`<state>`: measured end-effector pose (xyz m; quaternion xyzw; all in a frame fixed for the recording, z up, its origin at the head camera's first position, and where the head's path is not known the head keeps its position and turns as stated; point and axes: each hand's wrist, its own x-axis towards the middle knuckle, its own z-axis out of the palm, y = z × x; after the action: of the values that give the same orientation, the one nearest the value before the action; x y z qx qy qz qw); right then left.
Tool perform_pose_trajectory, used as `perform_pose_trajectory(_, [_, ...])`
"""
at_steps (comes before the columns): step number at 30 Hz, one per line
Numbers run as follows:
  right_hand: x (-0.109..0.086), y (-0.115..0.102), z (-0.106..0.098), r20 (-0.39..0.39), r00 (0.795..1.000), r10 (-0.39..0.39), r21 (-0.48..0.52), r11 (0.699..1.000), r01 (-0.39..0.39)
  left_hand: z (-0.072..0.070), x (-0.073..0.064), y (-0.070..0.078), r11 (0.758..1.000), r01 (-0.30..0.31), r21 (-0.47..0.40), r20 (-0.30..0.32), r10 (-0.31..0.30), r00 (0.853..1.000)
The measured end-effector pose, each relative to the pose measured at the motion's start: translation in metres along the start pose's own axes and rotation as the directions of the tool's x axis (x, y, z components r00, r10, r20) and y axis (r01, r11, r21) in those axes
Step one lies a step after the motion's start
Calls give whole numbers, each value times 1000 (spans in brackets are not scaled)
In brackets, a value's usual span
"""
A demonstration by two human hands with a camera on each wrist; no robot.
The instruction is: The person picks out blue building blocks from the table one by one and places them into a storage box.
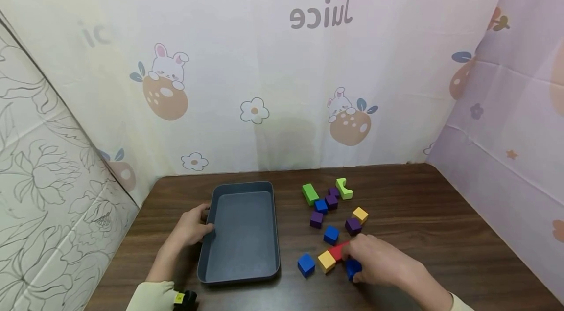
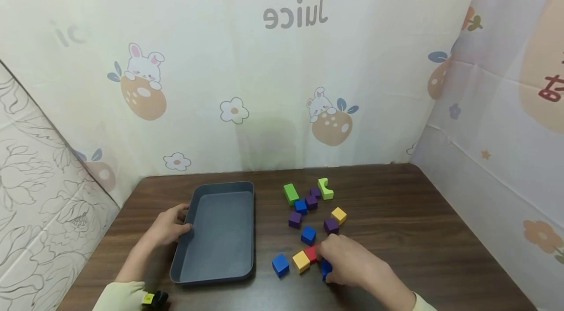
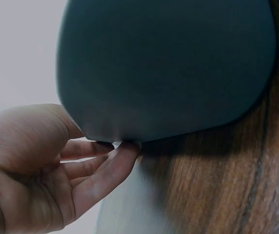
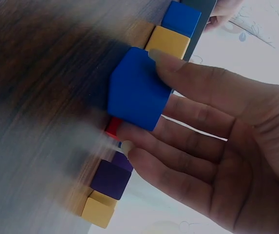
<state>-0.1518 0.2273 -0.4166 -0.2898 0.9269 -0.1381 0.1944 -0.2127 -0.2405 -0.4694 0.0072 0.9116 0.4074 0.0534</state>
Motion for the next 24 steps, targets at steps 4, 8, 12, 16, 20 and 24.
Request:
perform_pose_trajectory(4, [1, -1, 0, 0, 1000, 30, 6, 1000, -30, -1, 0, 0, 1000, 1, -1, -1, -1, 1000])
perform_pose_trajectory(8, [1, -2, 0, 3, 998, 62, 15, 998, -62, -1, 0, 1, 1000, 0, -1, 1, 0, 1000])
perform_pose_trajectory(12, [2, -3, 1, 7, 996, 88, 25, 996, -88, -1, 0, 0, 1000, 0, 12, 2, 0, 1000])
perform_pose_trajectory(16, [1, -3, 1, 5, 997, 83, 25, 996, -83, -1, 1, 0, 1000, -4, 30, 9, 3, 1000])
perform_pose_trajectory(20, [1, -3, 2, 2, 998, 68, 22, 997, -68, -1, 2, 0, 1000, -4, 30, 9, 4, 1000])
perform_pose_trajectory(24, [0, -3, 1, 2, 998, 70, 25, 997, -70, -1, 1, 0, 999, -11, 33, 9, 11, 1000])
